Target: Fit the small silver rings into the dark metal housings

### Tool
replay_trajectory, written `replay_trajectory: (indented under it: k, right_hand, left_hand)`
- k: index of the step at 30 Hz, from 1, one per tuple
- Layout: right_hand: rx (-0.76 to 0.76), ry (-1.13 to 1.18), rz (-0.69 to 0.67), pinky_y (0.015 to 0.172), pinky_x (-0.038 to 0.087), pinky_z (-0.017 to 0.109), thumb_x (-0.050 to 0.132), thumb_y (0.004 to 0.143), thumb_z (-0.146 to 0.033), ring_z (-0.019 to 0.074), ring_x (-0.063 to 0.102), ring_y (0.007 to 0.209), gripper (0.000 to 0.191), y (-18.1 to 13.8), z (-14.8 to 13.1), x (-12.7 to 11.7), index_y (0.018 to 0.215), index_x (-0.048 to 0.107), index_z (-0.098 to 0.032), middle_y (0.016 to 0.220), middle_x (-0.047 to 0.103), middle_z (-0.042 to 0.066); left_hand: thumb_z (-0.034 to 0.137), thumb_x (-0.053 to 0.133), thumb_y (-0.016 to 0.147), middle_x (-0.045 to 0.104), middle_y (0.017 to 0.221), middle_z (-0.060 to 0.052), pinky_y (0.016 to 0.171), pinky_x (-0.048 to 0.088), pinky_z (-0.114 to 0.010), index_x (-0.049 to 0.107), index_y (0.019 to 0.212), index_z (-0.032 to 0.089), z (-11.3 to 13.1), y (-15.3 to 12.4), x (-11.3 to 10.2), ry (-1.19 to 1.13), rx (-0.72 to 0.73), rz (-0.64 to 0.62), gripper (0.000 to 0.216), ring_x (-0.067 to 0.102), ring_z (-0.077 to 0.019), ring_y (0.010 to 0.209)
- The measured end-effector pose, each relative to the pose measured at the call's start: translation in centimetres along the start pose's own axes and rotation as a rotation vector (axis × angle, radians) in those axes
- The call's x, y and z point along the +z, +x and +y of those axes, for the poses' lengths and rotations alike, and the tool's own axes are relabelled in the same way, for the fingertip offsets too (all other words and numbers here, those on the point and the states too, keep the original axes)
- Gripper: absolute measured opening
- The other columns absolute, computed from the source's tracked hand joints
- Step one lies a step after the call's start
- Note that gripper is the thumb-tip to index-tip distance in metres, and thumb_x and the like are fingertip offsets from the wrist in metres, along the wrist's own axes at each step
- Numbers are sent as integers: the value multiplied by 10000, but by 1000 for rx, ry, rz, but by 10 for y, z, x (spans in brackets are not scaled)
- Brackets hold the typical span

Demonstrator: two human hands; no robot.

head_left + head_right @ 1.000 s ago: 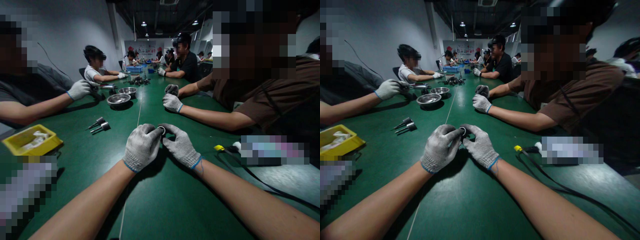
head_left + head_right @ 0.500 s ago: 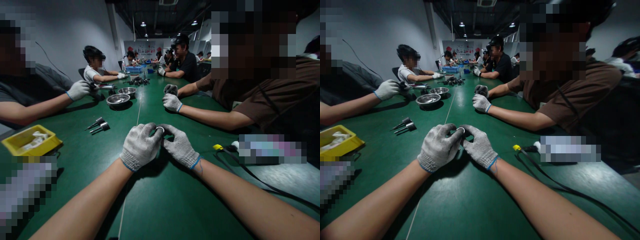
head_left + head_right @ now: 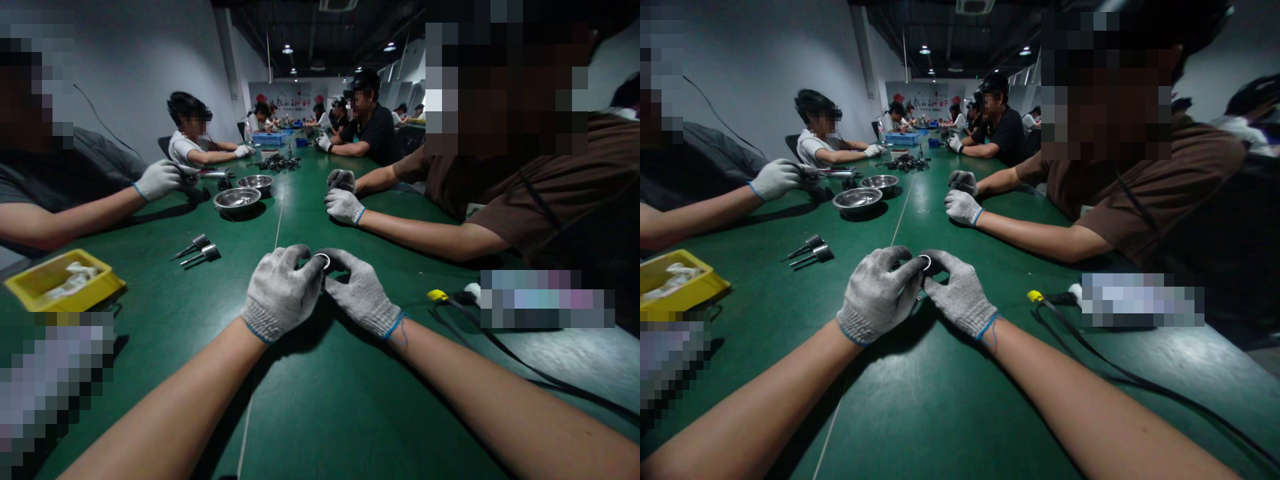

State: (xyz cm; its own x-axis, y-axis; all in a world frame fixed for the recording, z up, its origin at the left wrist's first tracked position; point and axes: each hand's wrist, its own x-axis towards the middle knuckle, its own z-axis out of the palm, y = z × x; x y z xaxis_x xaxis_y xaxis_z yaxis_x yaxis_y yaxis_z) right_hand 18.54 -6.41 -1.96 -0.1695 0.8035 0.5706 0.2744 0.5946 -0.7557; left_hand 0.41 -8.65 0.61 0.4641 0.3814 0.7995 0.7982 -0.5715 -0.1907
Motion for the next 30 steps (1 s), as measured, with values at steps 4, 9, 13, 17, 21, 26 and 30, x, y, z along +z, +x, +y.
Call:
replay_trajectory:
  k: [4,9,13,17,21,26,30]
  right_hand:
    - [5,-7,1,899,616,360,706,836,-273,203,739,906,325,0,-1,0,1150,740,-195,1060,800,60]
    - [9,-20,2,902,616,360,705,833,-259,207,743,917,330,-1,-1,0,1157,740,-202,1061,801,56]
    - [-10,-29,0,926,612,370,691,831,-248,213,745,944,337,-1,-1,0,1160,743,-199,1083,799,62]
    - [-14,-18,0,912,616,392,695,845,-284,227,749,948,317,-1,-3,1,1146,744,-196,1081,800,73]
    - [12,-21,5,923,614,400,709,843,-288,234,751,968,311,-1,-5,2,1143,742,-211,1091,802,68]
    - [2,-34,-5,947,610,396,700,824,-259,231,749,984,331,-1,-5,1,1149,747,-217,1107,801,63]
    - [-6,-19,-2,943,611,393,699,826,-260,230,749,981,332,-2,-5,1,1150,748,-208,1107,800,67]
  left_hand:
    - [244,552,999,724,1046,-154,725,591,-401,749,1135,171,1,0,0,-26,-16,-5,251,663,-255,863]
    - [230,555,989,725,1055,-155,723,598,-407,747,1138,170,0,0,0,-36,0,7,250,670,-257,861]
    - [225,564,977,718,1065,-151,734,609,-417,724,1146,167,1,0,-1,-68,-5,7,240,680,-261,874]
    - [197,567,957,687,1142,-145,866,624,-426,633,1252,159,1,-3,-1,-203,-126,56,305,689,-263,1009]
    - [162,573,940,655,1185,-130,865,623,-379,611,1255,180,-2,-7,-1,-305,-207,108,318,689,-230,1015]
    - [198,574,938,672,1062,-117,809,615,-391,700,1221,204,-5,-6,-1,-272,-82,9,311,672,-243,950]
    - [230,586,933,683,1075,-145,811,615,-421,736,1183,183,-3,-4,-3,-260,-48,-55,296,668,-266,949]
